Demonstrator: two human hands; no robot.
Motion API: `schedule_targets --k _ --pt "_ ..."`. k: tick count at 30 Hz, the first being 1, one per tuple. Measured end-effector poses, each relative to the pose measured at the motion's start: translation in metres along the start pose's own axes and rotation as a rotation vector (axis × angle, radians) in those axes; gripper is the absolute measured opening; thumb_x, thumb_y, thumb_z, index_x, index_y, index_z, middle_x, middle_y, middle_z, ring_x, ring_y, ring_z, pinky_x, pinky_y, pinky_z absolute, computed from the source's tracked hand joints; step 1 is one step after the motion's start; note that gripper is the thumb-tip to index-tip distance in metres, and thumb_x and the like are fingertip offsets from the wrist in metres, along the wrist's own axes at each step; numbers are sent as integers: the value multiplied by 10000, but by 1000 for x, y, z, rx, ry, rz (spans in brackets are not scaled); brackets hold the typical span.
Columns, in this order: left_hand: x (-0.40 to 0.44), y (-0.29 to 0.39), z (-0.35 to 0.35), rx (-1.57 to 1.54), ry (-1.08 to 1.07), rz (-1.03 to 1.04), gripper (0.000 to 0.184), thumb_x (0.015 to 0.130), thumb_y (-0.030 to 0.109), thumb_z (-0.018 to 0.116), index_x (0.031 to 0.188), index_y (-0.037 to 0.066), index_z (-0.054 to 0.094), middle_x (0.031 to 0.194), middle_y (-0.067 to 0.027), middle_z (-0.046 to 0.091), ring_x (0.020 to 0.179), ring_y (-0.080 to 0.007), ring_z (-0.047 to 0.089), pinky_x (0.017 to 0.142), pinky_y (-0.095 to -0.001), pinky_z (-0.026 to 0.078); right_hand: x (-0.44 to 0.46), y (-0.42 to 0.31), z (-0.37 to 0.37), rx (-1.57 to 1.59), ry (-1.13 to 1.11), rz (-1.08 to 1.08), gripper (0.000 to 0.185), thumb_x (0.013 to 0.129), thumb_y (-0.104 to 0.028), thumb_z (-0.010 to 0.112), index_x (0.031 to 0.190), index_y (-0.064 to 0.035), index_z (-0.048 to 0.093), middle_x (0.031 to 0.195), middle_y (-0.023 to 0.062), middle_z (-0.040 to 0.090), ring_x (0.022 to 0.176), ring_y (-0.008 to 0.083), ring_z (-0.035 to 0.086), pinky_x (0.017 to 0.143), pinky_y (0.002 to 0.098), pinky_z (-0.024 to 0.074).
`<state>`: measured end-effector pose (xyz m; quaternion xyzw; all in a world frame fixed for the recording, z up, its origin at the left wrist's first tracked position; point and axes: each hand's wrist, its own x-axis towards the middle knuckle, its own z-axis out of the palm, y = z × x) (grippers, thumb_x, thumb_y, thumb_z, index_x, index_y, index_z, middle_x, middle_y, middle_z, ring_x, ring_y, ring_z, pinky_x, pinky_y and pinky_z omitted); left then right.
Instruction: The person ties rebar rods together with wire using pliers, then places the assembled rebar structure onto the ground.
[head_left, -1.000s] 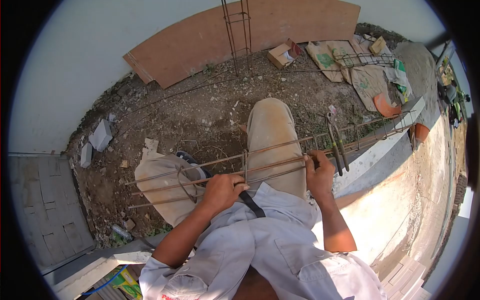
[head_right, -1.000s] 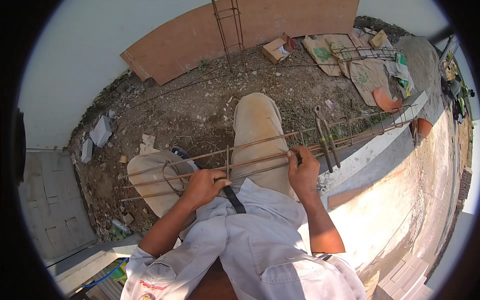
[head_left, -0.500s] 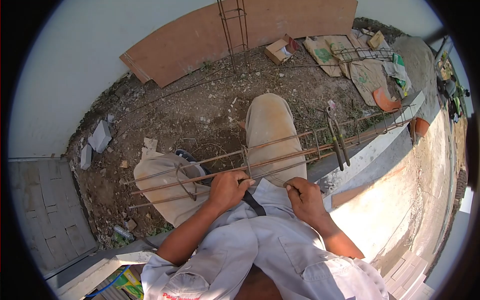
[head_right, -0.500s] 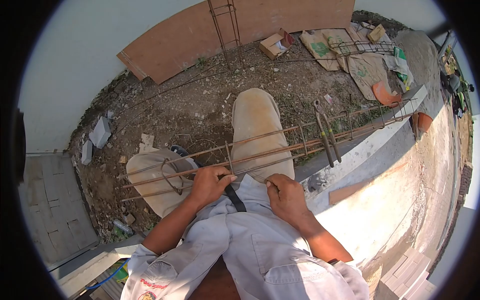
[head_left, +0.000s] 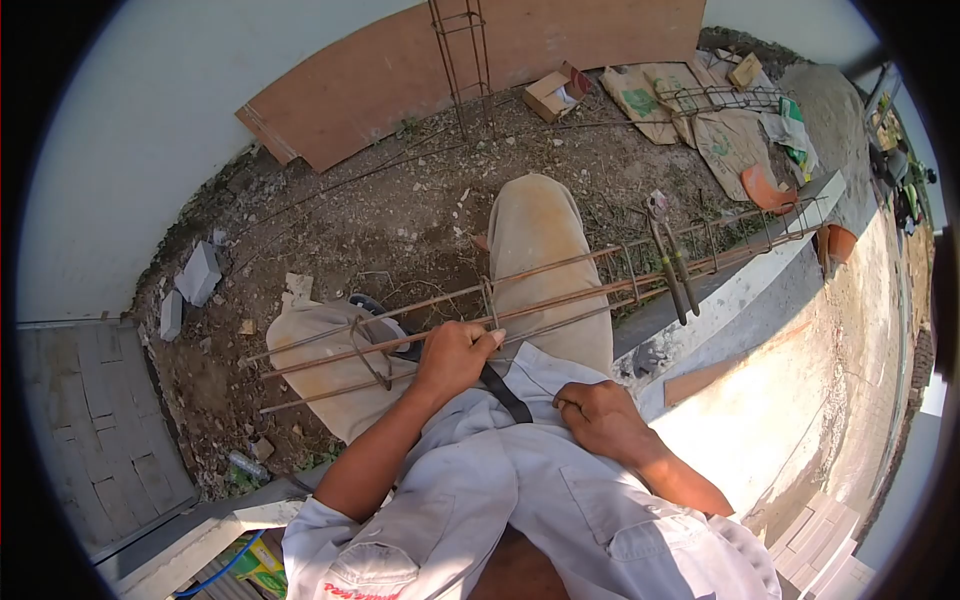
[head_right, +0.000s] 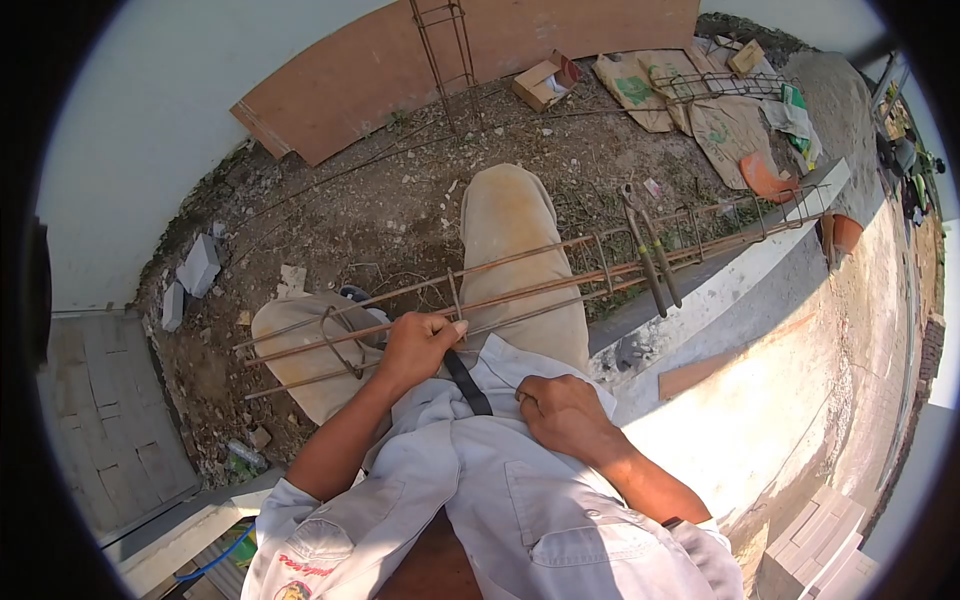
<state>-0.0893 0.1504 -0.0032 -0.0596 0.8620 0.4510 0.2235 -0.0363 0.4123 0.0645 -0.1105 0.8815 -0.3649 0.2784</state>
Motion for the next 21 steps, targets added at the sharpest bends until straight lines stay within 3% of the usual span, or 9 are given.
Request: schedule_targets --k 6,12,18,21 --pt "-2 6 0 155 41 44 442 966 419 764 841 -1 826 655 -236 681 618 -372 696 653 -469 535 17 2 17 -14 -87 47 260 979 -210 590 947 -20 764 887 287 741 899 493 719 855 572 559" --pt "-2 8 0 275 48 41 510 963 475 759 830 -14 813 699 -284 680 702 -465 705 702 -526 546 21 2 28 -7 -117 64 279 985 -207 576 928 6 747 892 295 740 916 504 716 866 583 552" --pt "-2 8 0 262 54 56 572 953 501 759 805 -51 781 684 -305 662 694 -473 694 691 -521 544 29 -1 29 30 -149 83 288 1000 -214 559 975 13 734 954 319 739 960 511 713 889 588 546" --pt "-2 10 -4 271 29 67 603 949 515 760 788 -66 769 652 -267 674 634 -429 694 670 -499 547 33 -2 33 95 -119 82 277 1007 -210 560 1022 11 726 966 322 740 967 514 712 889 590 542"
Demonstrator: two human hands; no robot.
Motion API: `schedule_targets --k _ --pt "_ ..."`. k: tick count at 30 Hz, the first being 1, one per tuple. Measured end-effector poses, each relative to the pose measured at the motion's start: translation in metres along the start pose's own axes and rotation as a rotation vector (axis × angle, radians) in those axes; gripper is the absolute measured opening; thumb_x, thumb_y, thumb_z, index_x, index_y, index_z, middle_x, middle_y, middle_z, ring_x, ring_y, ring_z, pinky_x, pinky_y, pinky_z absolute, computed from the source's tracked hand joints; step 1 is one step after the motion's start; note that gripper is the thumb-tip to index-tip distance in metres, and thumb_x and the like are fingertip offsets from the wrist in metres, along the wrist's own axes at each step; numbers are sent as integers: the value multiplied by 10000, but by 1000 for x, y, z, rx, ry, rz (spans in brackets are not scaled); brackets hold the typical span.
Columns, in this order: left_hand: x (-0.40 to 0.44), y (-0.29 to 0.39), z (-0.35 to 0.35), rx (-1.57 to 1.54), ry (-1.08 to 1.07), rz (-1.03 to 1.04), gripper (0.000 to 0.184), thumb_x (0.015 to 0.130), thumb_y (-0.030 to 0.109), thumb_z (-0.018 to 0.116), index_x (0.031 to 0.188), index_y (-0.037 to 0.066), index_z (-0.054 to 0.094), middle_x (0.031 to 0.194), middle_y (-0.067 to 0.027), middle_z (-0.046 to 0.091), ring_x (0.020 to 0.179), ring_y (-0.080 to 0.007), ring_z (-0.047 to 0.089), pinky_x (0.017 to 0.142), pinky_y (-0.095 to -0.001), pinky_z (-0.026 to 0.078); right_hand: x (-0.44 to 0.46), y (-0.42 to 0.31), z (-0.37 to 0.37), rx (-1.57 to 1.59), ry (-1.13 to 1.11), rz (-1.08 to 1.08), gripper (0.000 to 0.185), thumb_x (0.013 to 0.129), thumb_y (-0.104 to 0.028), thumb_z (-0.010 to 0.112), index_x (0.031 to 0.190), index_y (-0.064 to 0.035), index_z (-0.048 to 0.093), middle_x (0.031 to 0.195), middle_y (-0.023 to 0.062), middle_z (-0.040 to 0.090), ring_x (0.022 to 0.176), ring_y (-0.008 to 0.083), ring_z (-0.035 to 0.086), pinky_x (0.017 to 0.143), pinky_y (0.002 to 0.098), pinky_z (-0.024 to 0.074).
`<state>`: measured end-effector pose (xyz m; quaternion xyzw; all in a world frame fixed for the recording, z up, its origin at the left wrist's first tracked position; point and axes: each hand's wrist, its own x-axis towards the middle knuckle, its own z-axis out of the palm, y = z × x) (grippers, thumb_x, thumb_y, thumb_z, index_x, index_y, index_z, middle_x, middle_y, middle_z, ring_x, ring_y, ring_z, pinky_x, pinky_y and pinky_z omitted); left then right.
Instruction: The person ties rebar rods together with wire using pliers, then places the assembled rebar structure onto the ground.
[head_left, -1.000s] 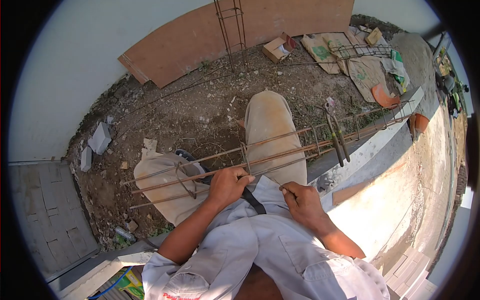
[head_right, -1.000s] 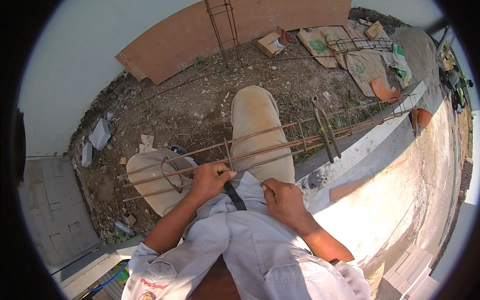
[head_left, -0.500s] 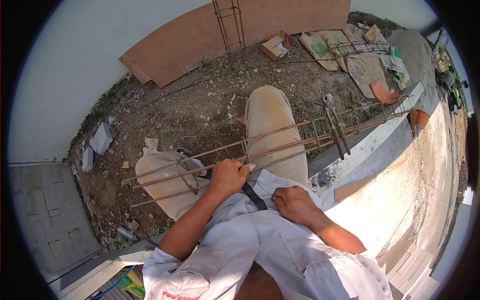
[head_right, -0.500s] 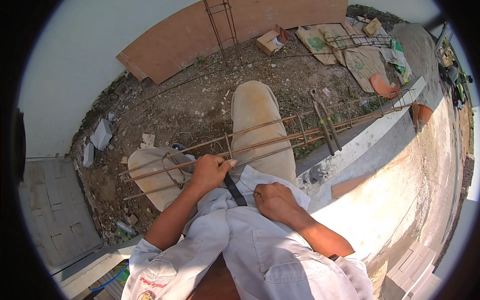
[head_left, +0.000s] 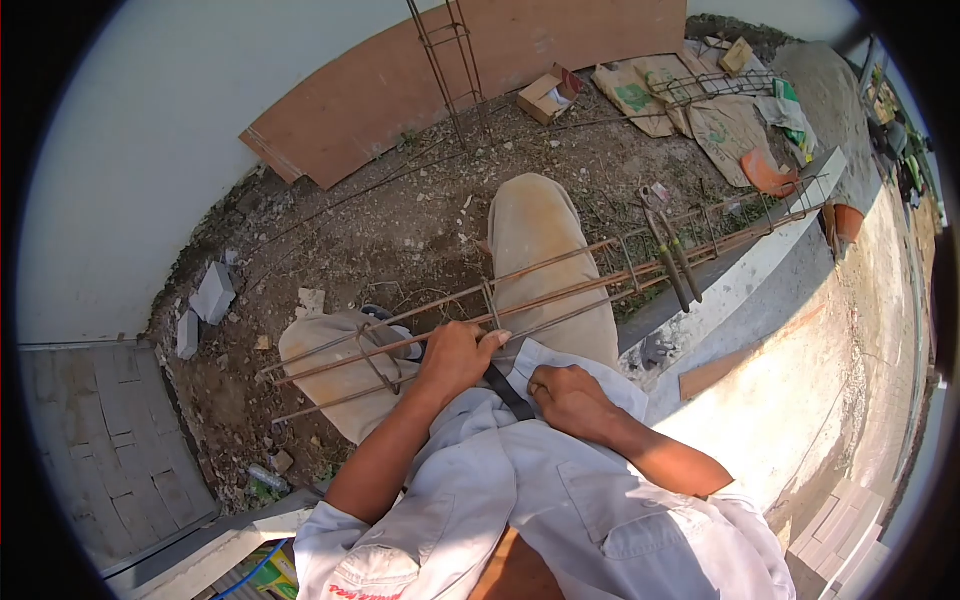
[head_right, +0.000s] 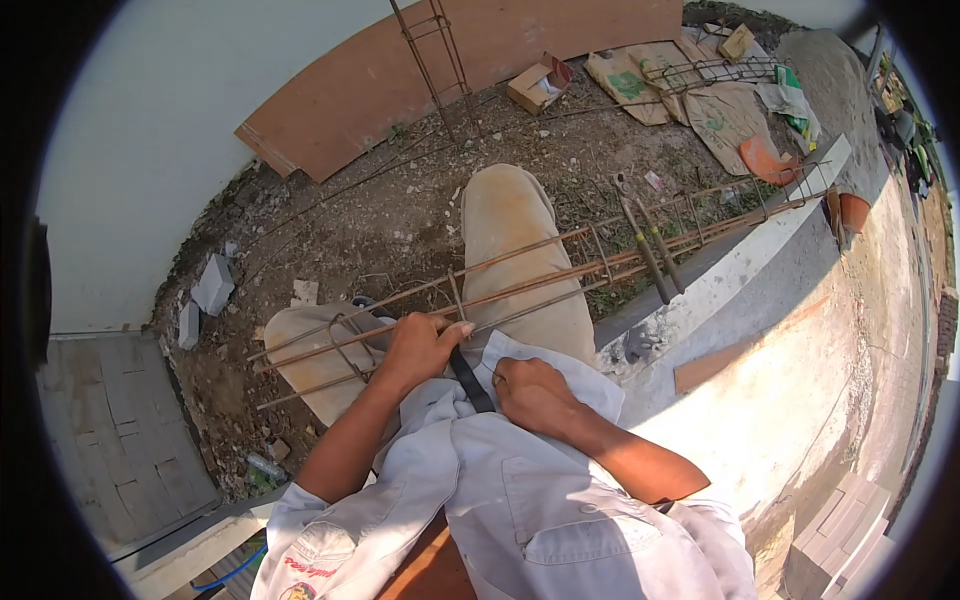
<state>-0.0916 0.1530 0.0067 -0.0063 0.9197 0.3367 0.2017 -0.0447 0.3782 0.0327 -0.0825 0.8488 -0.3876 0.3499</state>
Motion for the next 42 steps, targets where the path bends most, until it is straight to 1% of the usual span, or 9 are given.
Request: schedule_targets --k 6,12,15,18,24,27,33,39,42 --pt "0 -5 5 -85 18 -46 506 933 431 815 801 -57 786 614 -147 711 544 -201 691 583 -390 545 1 11 7 72 63 -36 242 1001 -187 580 1035 6 721 958 310 747 952 517 713 875 590 545" --pt "-5 -4 16 -161 119 -38 389 907 334 863 830 -42 803 632 -113 728 563 -138 679 565 -342 532 0 5 6 73 65 -62 240 996 -181 577 1008 10 722 938 293 754 924 509 720 857 593 551" --pt "-6 -9 23 -212 173 1 327 894 275 879 837 -38 805 652 -104 738 571 -122 671 562 -323 525 5 1 6 5 27 -23 212 985 -149 594 1044 5 728 940 265 758 934 488 725 860 553 562" --pt "-9 -6 23 -287 170 -33 330 854 284 894 819 -28 789 755 -192 759 653 -305 727 662 -418 555 9 4 8 28 1 -26 224 987 -158 590 1044 8 729 942 278 753 943 493 722 865 555 560" --pt "-10 -11 25 -379 143 -23 243 828 183 905 887 -26 796 824 -162 795 697 -240 753 689 -365 576 14 9 11 32 -7 -5 224 990 -161 590 1043 1 735 951 296 746 952 504 715 876 566 553" --pt "-9 -10 25 -429 101 -106 218 817 144 909 908 -22 801 841 -147 806 716 -196 756 689 -342 579 16 6 10 11 -14 7 225 989 -160 589 1041 4 735 954 297 746 953 507 714 884 569 552" --pt "-7 -14 31 -519 115 -149 218 805 129 921 910 -22 803 849 -134 812 736 -156 751 689 -326 581 22 10 16 29 19 -6 232 993 -171 592 1052 4 732 967 304 744 946 520 708 882 573 550" --pt "-13 -10 35 -381 273 51 150 835 114 871 902 3 796 835 -145 792 725 -234 758 687 -360 575 17 14 19 64 110 -89 134 980 -96 630 1046 -5 704 948 261 755 939 480 724 797 553 570" --pt "-18 -5 36 -360 319 107 121 845 116 848 882 17 791 830 -159 773 731 -288 754 679 -384 566 13 8 7 -42 272 -283 75 962 -64 669 1025 -33 694 897 206 742 884 430 732 722 515 580"
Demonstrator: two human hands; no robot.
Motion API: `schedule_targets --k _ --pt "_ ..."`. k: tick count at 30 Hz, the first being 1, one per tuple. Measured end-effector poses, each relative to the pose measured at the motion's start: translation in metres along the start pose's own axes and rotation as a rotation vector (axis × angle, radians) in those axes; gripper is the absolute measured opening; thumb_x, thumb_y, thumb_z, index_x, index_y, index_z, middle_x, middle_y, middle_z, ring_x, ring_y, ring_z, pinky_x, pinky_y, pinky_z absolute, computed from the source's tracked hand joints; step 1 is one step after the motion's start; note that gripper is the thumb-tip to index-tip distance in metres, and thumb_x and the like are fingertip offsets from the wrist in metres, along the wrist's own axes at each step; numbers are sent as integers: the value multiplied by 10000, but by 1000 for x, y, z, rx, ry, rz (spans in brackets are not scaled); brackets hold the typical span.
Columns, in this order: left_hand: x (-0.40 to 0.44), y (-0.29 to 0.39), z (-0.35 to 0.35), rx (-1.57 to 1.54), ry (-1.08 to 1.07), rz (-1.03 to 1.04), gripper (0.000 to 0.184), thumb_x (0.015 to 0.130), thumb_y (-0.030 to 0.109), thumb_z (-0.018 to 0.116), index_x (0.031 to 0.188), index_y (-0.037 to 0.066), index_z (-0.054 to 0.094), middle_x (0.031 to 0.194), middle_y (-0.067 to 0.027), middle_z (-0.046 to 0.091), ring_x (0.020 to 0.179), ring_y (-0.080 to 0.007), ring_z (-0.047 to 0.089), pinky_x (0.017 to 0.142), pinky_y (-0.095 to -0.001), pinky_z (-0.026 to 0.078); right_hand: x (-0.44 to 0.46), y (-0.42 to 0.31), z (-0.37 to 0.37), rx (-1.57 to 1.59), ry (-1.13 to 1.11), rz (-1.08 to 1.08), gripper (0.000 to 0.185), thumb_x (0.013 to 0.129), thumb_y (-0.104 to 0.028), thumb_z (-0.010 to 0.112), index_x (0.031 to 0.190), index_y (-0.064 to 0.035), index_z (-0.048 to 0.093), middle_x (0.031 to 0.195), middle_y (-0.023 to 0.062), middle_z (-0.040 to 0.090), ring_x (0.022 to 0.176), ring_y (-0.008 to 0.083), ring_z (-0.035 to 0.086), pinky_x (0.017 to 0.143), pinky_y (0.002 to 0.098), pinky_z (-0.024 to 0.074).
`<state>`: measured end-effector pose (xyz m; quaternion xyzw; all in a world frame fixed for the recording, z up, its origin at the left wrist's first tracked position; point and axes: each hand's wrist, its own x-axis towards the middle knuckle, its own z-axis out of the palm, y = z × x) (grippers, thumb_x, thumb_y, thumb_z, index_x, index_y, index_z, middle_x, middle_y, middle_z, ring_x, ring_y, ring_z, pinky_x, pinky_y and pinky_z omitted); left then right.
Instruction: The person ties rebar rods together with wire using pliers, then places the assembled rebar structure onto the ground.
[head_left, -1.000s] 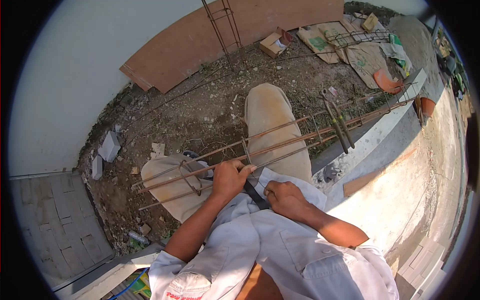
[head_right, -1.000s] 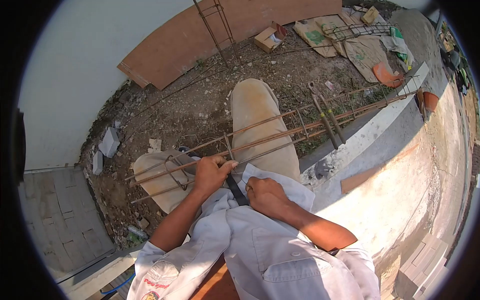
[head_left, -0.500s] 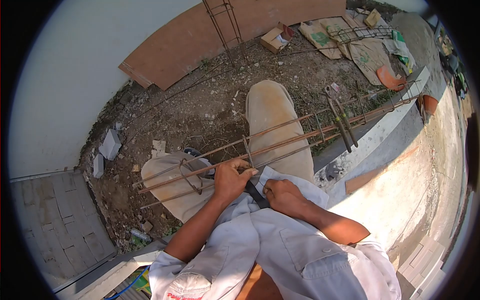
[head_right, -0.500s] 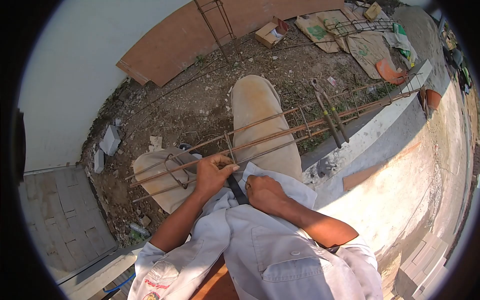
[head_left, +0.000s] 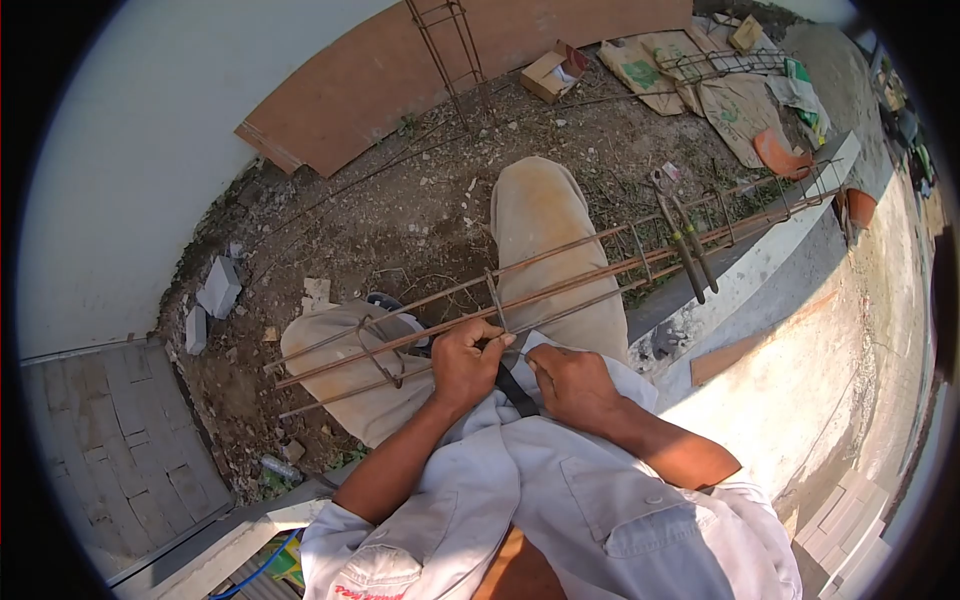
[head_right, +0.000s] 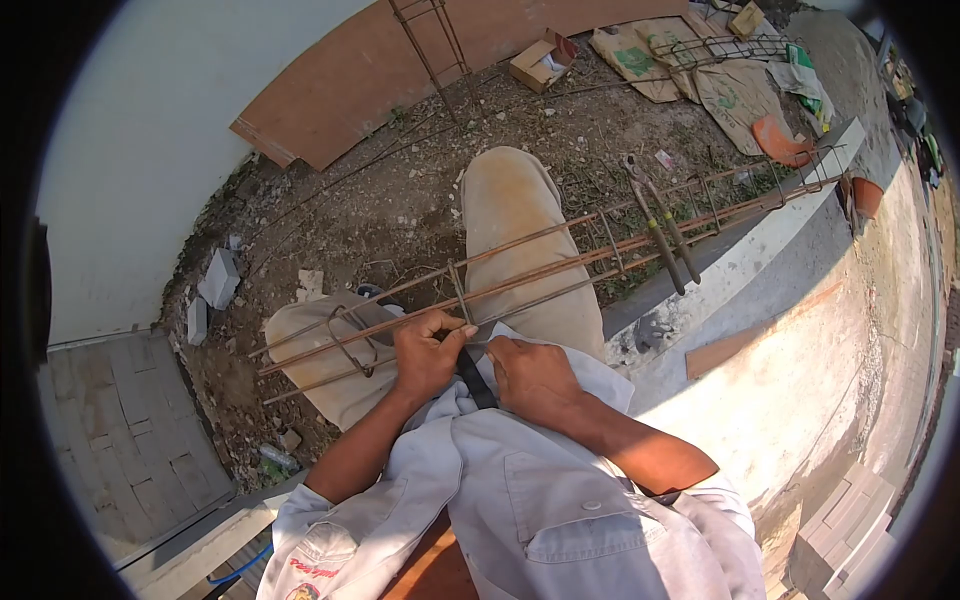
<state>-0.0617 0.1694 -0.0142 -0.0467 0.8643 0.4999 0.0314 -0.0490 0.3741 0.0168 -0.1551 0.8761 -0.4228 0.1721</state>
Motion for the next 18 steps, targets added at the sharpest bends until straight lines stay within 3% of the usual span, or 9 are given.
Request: schedule_targets --k 6,9,12,15,18 --pt "-1 -2 2 -9 -2 -3 122 851 131 835 864 20 785 839 -164 769 748 -312 754 683 -396 562 36 18 -21 -275 188 -190 114 926 -114 754 998 -67 680 890 122 652 798 371 701 676 492 575" --pt "-1 -1 1 -28 -11 -37 109 857 125 823 858 24 781 840 -160 768 761 -325 753 691 -400 564 49 9 -32 -286 166 -144 130 943 -151 720 982 -40 663 920 168 627 828 388 712 706 509 579" --pt "0 0 -1 4 -24 -35 82 880 59 818 887 -20 794 834 -134 788 759 -167 730 707 -328 564 53 16 -33 -323 143 -210 121 933 -144 723 949 -38 666 955 178 615 811 383 700 699 501 577" --pt "-1 1 -3 -4 -30 33 115 860 143 825 868 37 779 865 -158 768 784 -339 752 710 -404 571 55 22 -29 -419 155 -283 122 915 -142 719 928 -32 670 942 164 620 844 352 697 711 475 575" --pt "-1 6 -4 52 -19 101 127 847 151 837 876 45 774 883 -156 768 787 -339 750 712 -416 575 59 18 -21 -540 109 -305 152 901 -166 717 913 -22 673 942 150 629 930 335 678 838 469 557"
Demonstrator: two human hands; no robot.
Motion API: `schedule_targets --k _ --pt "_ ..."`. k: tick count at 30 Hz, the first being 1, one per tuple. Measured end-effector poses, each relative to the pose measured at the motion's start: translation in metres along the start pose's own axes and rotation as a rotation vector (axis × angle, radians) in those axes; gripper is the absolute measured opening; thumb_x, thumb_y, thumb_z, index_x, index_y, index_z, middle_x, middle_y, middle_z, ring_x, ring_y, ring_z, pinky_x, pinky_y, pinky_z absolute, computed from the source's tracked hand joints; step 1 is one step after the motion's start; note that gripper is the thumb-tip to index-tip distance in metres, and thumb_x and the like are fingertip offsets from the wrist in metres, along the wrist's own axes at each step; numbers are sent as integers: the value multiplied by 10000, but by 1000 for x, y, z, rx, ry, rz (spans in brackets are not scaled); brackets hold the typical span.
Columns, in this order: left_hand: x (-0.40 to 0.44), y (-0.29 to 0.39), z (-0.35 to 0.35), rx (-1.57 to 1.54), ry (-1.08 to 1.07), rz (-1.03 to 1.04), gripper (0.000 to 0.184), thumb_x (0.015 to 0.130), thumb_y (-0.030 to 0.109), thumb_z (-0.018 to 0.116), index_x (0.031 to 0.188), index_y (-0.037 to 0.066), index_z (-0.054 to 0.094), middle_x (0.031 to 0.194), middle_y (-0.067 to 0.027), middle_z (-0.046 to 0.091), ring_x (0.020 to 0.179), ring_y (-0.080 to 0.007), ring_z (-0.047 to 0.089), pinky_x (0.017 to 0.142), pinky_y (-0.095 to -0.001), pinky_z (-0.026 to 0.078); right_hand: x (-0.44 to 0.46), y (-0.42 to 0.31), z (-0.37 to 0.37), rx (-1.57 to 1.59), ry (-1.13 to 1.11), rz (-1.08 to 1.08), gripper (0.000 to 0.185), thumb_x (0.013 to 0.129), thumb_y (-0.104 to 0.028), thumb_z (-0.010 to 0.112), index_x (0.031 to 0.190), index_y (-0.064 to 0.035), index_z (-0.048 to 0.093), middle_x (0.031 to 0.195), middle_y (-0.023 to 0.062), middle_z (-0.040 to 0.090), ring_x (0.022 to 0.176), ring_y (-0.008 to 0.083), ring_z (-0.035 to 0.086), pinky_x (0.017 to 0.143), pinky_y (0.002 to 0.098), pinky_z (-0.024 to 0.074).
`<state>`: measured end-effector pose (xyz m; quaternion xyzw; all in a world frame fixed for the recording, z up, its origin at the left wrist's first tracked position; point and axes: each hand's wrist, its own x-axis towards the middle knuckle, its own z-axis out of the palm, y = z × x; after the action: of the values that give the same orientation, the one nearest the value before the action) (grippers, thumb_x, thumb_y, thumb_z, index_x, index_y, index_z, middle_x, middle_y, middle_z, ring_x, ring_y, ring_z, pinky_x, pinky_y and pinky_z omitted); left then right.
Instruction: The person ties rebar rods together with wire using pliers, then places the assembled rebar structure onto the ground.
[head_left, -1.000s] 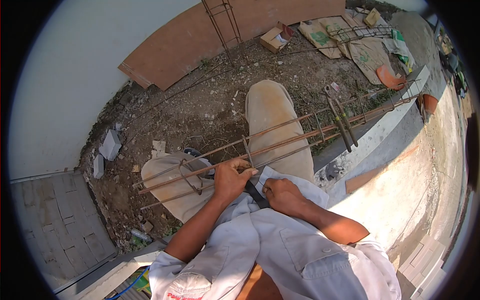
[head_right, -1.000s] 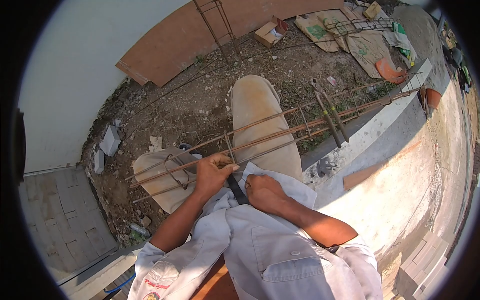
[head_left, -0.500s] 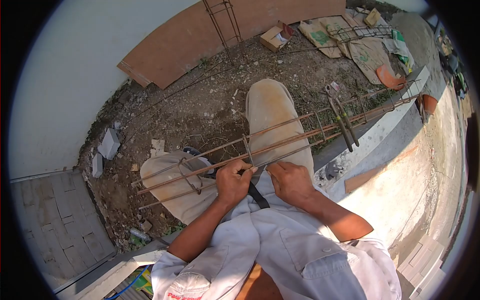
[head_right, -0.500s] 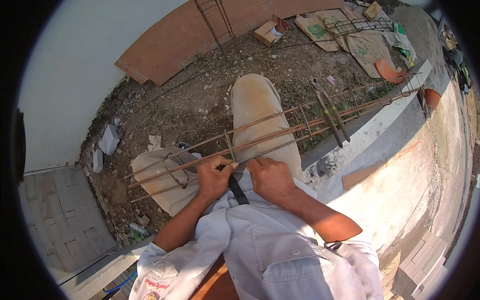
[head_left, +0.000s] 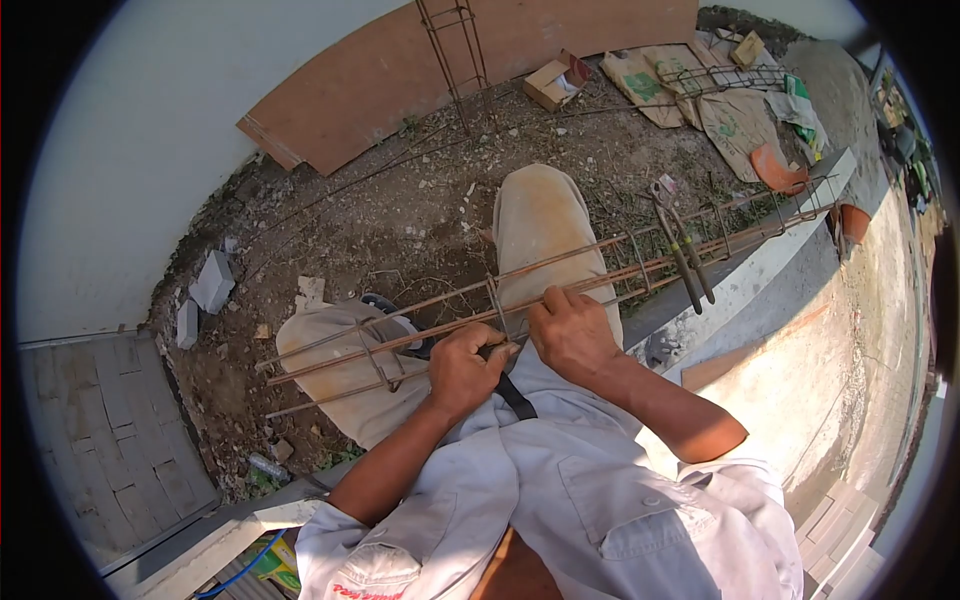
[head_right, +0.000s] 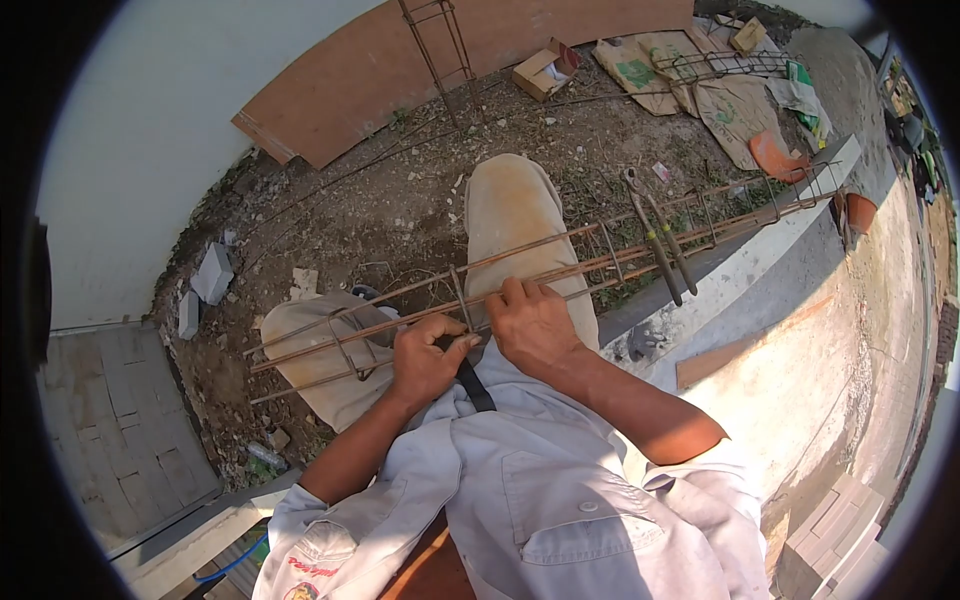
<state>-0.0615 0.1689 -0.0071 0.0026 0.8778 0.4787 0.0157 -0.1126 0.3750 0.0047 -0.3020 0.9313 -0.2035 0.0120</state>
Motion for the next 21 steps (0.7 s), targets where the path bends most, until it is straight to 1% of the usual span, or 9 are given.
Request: schedule_targets --k 3,6,9,12,15,18,19,21 --pt "1 5 -1 49 6 9 147 829 159 852 873 48 768 888 -153 768 787 -343 747 708 -427 576 9 -3 0 -99 -88 -72 194 899 -195 713 932 -5 690 987 147 662 1008 338 644 1009 493 496" --pt "1 5 0 12 -2 -53 163 822 172 857 859 46 761 876 -152 766 788 -348 747 703 -431 575 5 -1 -24 15 -200 -71 300 886 -241 777 1085 -21 739 1126 165 697 1168 363 613 1063 521 454" --pt "2 8 0 27 -12 -69 164 848 112 863 910 -7 768 875 -143 786 783 -228 764 720 -358 584 -16 -14 -66 -35 -5 -119 448 923 -258 745 1279 12 709 1314 201 677 1225 376 619 1146 566 412" --pt "0 4 2 20 12 -48 167 849 116 865 910 -5 767 869 -145 783 779 -226 762 712 -356 579 -41 -24 -115 69 -198 -104 538 924 -246 762 1385 11 657 1431 209 621 1350 381 566 1172 558 396" --pt "1 10 1 4 18 -78 155 826 176 853 854 55 761 863 -150 766 776 -350 748 684 -436 573 -54 -25 -109 367 -316 61 551 903 -172 754 1407 19 634 1461 196 606 1398 373 522 1184 527 393" --pt "1 13 -1 0 11 -53 150 826 173 855 853 61 759 857 -146 765 776 -346 750 685 -436 573 -44 -23 -47 235 -145 13 612 881 -124 735 1458 23 595 1475 191 607 1411 374 500 1191 492 395" --pt "1 15 -4 18 4 -53 157 830 158 859 874 43 762 871 -149 771 785 -319 757 699 -416 576 -39 -24 -32 216 -107 19 684 851 -66 704 1509 28 543 1484 187 608 1395 372 510 1165 509 396" --pt "1 22 -7 53 -9 -58 176 838 130 867 915 6 769 901 -157 784 804 -264 771 727 -375 581 -32 -28 -17 228 -51 40 699 837 -47 695 1513 25 533 1443 191 637 1372 376 528 1134 510 393"
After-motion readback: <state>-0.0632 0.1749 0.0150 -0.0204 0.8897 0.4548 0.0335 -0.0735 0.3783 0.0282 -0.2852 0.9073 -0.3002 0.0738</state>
